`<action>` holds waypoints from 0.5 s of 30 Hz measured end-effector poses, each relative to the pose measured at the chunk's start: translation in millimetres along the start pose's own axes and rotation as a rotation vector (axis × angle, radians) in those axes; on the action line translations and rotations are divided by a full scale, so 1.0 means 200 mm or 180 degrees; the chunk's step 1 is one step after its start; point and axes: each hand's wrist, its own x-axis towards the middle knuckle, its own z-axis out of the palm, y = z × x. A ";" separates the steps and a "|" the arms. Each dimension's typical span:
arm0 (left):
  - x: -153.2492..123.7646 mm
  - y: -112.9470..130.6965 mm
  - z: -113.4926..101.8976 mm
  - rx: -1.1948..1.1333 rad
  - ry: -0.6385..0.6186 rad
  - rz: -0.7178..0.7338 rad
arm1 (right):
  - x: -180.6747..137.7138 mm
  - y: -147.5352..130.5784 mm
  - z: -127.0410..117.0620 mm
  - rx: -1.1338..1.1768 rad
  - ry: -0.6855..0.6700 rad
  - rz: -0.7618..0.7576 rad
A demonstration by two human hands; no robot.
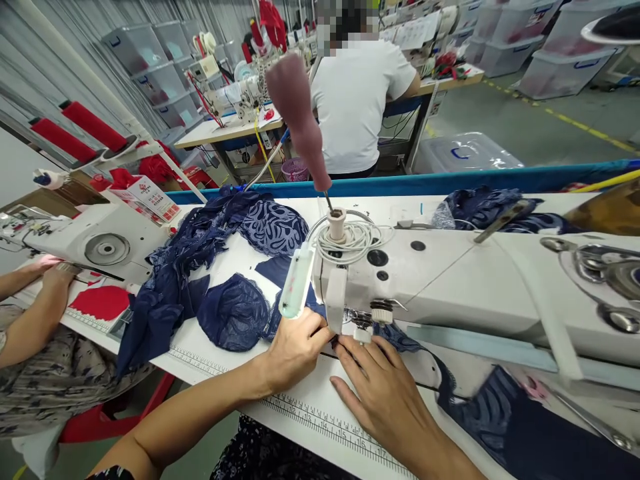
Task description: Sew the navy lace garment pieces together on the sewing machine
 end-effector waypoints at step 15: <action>0.06 0.00 0.08 0.0603 0.0009 0.0421 | 0.01 0.05 0.03 -0.0130 -0.0151 0.0088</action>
